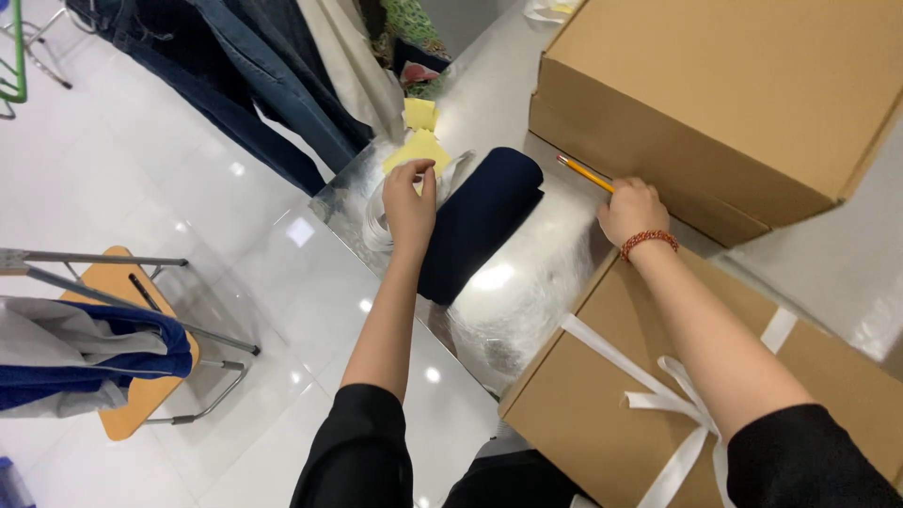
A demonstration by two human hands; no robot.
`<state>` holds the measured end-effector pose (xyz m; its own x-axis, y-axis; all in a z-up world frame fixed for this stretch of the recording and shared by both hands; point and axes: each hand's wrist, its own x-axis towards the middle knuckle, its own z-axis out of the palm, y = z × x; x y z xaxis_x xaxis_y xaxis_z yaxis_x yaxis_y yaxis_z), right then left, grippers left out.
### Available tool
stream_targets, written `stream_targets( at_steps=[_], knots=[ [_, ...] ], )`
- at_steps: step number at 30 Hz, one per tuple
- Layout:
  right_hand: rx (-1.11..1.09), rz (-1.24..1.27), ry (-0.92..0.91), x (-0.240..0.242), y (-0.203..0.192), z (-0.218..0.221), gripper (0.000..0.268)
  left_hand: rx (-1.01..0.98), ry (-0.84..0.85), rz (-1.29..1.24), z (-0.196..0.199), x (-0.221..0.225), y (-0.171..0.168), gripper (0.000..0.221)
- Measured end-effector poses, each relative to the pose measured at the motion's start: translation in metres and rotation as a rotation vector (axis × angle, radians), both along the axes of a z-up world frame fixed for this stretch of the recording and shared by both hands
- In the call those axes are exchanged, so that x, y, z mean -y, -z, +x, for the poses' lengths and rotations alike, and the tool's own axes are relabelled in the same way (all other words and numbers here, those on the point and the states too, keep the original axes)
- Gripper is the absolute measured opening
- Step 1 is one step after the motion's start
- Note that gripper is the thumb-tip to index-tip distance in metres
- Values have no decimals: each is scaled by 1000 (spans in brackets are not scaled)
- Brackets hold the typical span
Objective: The person writes on a yellow sticky note with a pencil and places it on a cardboard box tied with a white ribbon. They then stack the box with others. Next, they lay out a clear plastic bag on the table and place a rolled brown fabric inside, folding the bag around it.
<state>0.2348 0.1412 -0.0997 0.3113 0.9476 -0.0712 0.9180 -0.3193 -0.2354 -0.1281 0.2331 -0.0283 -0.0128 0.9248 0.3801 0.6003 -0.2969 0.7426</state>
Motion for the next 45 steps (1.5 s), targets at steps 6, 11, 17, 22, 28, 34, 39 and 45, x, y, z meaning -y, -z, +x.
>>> stream_targets(
  at_steps=[6, 11, 17, 22, 28, 34, 39, 45],
  knots=[
    [130, -148, 33, -16, 12, -2, 44, -276, -156, -189, -20, -118, 69, 14],
    [139, -180, 49, -19, 6, -5, 35, -522, -218, -277, -17, -132, 92, 30],
    [178, -282, 26, -18, 4, -7, 30, -646, -256, -295, -5, -132, 93, 36],
    [160, -278, 6, -20, 2, -7, 28, -700, -249, -261, -1, -129, 97, 33],
    [166, -299, 2, -18, -14, -16, 28, -766, -157, -41, 4, -135, 114, 25],
    [124, -272, -2, -15, -26, -19, 28, -858, 8, -43, 20, -125, 121, 41],
    [83, -242, -9, -19, -21, -14, 26, -742, 58, -133, 18, -121, 120, 37],
    [34, -235, 26, -16, -50, -25, 29, -821, 92, -60, 18, -132, 145, 30]
  ],
)
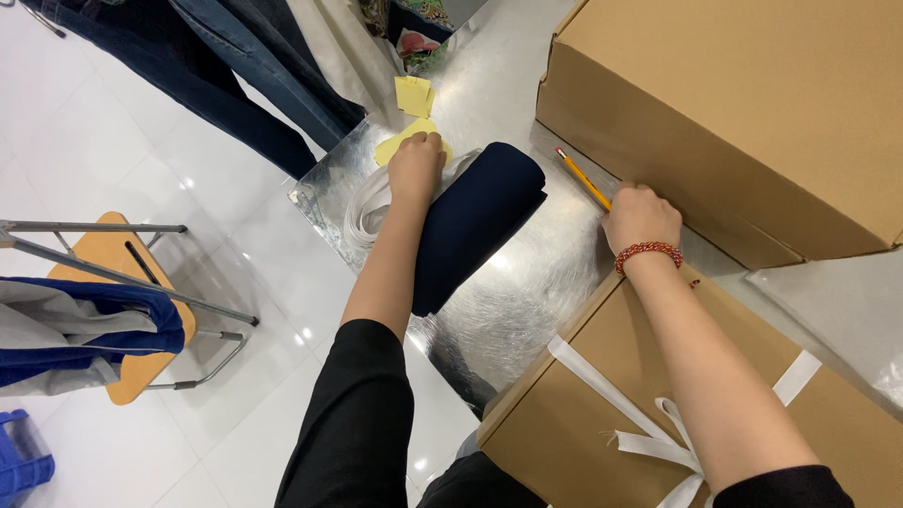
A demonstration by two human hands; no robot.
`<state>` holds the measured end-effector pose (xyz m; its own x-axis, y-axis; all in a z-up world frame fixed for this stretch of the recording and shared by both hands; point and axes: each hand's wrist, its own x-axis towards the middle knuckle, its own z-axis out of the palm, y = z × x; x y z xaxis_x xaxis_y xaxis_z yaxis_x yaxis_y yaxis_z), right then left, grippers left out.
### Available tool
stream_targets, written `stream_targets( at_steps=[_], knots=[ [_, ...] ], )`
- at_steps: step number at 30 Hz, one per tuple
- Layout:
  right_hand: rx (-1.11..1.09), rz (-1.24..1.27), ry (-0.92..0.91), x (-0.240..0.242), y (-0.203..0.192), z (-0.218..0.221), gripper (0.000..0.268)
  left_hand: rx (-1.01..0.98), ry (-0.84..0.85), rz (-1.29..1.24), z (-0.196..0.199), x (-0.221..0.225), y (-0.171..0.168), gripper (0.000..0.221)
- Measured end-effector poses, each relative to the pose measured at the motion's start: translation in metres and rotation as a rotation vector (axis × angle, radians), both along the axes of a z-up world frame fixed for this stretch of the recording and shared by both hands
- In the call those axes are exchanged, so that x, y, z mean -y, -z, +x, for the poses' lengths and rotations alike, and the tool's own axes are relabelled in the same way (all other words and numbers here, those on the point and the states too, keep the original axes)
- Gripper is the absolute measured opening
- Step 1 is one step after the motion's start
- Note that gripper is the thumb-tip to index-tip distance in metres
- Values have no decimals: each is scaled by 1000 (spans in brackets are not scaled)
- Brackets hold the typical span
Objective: The person writes on a yellow sticky note with a pencil and places it on a cardboard box tied with a white ribbon. They then stack the box with others. Next, they lay out a clear plastic bag on the table and place a rolled brown fabric inside, folding the bag around it.
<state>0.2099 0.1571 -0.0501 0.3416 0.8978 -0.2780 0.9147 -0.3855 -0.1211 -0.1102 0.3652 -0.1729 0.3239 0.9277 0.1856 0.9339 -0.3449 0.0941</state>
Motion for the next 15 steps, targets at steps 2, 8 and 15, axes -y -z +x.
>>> stream_targets(
  at_steps=[2, 8, 15],
  knots=[
    [-9, 11, 11, 0, -2, 0, 29, -44, 22, 44, 0, 3, -2, 30],
    [1, 51, 24, -1, 10, 4, 30, -112, 79, -9, 5, 15, -43, 35],
    [-1, 80, 16, -1, 6, 4, 27, -83, 95, -237, 13, 16, -90, 31]
  ],
)
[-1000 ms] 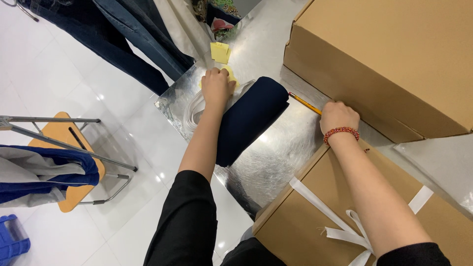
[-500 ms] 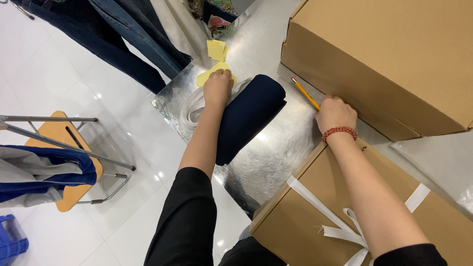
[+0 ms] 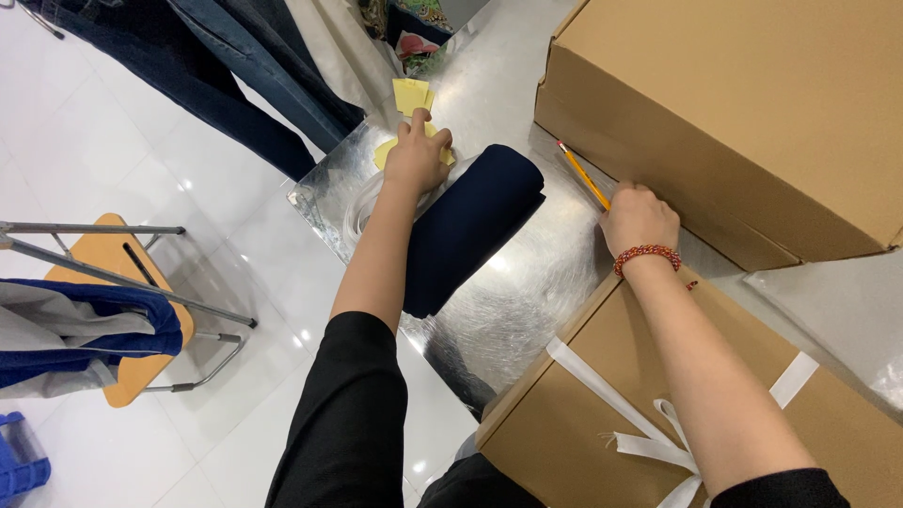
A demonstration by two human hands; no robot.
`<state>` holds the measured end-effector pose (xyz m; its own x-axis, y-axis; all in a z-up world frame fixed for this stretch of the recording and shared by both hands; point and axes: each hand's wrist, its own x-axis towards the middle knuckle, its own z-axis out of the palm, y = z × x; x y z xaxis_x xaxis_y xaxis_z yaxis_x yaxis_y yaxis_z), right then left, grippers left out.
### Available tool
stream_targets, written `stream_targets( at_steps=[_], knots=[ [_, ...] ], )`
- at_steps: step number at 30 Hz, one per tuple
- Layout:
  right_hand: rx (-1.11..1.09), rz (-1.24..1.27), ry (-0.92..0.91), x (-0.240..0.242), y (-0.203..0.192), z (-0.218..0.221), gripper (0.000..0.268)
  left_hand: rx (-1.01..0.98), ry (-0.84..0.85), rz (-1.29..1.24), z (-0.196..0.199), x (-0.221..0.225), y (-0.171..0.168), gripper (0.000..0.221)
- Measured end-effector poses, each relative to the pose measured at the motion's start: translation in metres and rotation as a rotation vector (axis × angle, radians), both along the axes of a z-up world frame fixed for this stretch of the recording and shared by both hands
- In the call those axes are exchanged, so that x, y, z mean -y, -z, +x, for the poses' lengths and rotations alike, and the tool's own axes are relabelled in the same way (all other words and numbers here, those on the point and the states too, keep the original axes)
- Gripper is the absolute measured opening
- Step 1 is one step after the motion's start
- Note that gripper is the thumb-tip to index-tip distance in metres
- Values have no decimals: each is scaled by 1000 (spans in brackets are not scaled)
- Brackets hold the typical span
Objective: The person writes on a yellow sticky note with a pencil and places it on a cardboard box tied with a white ribbon. They then stack the box with others. Next, they lay out a clear plastic bag on the table and place a rolled brown fabric inside, folding the bag around it.
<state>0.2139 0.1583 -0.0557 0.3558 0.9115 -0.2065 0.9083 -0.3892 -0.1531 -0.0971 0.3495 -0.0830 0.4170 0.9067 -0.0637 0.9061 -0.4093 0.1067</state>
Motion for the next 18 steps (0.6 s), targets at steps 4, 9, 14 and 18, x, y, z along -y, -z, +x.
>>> stream_targets(
  at_steps=[4, 9, 14, 18],
  knots=[
    [-2, 3, 2, 0, 8, 3, 24, -25, -4, -46, 0, -2, -2, 34],
    [8, 21, -9, -1, 9, 3, 21, -11, 39, -34, -6, 5, -4, 40],
    [19, 30, -14, 1, 9, 2, 18, 15, 52, -46, -10, 5, -3, 37],
    [20, 29, -16, 1, 14, 4, 18, -9, 53, -116, -6, -2, -4, 34]
  ],
)
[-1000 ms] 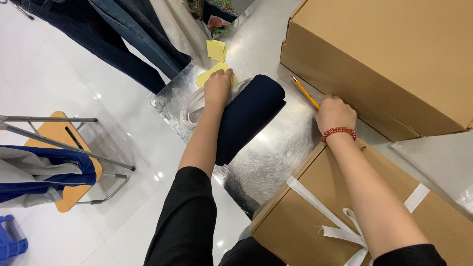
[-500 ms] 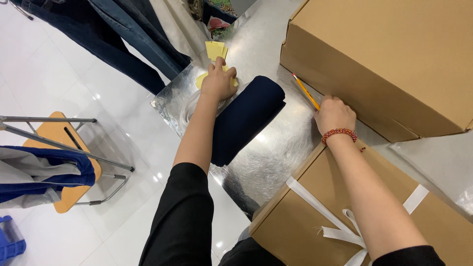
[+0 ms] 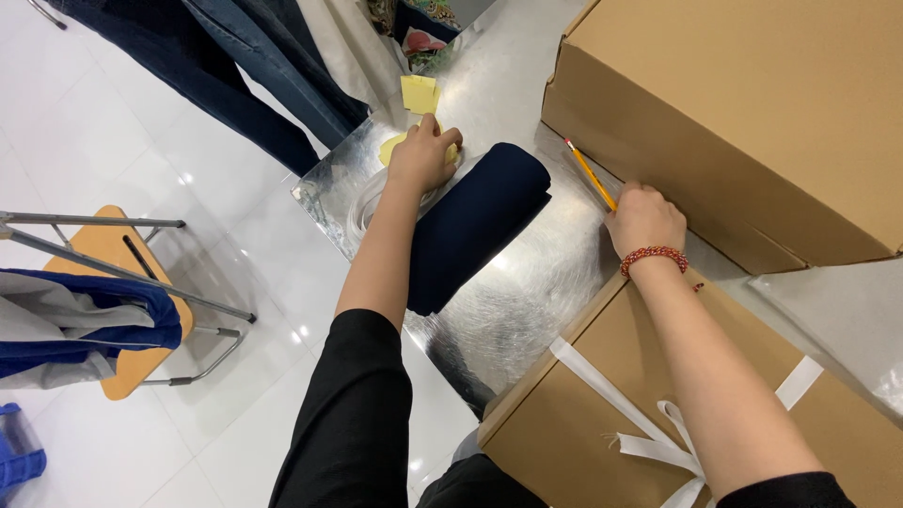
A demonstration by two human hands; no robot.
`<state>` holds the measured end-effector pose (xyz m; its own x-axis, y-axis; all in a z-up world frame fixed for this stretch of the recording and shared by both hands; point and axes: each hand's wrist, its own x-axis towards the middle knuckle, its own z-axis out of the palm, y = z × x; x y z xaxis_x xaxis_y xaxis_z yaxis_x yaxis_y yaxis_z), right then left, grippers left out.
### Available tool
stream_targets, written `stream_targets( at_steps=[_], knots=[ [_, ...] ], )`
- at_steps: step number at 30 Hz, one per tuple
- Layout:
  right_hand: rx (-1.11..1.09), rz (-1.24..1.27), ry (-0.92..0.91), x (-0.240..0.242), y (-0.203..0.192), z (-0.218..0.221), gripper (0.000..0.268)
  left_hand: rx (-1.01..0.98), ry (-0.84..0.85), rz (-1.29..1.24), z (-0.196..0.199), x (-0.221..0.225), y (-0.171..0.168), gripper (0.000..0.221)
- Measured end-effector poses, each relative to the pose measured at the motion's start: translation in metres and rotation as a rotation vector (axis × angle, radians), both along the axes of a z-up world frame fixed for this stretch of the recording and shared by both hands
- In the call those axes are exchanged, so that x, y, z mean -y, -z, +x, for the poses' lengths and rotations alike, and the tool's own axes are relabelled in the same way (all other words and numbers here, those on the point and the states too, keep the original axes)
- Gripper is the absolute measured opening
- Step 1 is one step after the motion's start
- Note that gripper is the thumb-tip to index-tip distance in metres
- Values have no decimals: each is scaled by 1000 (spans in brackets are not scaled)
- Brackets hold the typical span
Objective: The person writes on a yellow sticky note with a pencil and places it on a cardboard box tied with a white ribbon. They then stack the box with others. Next, they lay out a clear plastic bag on the table and place a rolled brown fabric inside, folding the bag around it.
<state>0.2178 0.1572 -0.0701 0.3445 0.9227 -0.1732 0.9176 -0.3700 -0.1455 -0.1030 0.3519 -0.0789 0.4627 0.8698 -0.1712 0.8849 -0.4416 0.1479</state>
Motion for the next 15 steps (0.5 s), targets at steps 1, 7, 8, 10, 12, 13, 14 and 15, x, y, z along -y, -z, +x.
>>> stream_targets(
  at_steps=[1, 7, 8, 10, 12, 13, 14, 15],
  knots=[
    [1, 0, -1, 0, -3, -1, 18, 1, -1, 0, 0, -4, 4, 34],
    [-12, 16, 8, 0, -10, -4, 16, 10, -28, -29, -4, -9, 8, 28],
    [-19, 13, 15, 0, -9, -4, 15, 28, -31, -17, -6, -8, 11, 28],
    [-25, 9, 22, 0, -7, -3, 14, 46, -35, -4, -10, -6, 15, 28],
    [-8, 6, 22, 0, -6, -4, 14, 73, -62, 15, -12, -2, 16, 26],
    [-8, 5, 21, 0, -6, -4, 14, 73, -63, 15, -12, -1, 16, 26],
    [-11, 2, 20, -1, -7, -4, 13, 85, -63, 25, -11, 0, 16, 24],
    [-14, -1, 19, -1, -7, -4, 13, 97, -63, 35, -10, 1, 17, 22]
  ],
)
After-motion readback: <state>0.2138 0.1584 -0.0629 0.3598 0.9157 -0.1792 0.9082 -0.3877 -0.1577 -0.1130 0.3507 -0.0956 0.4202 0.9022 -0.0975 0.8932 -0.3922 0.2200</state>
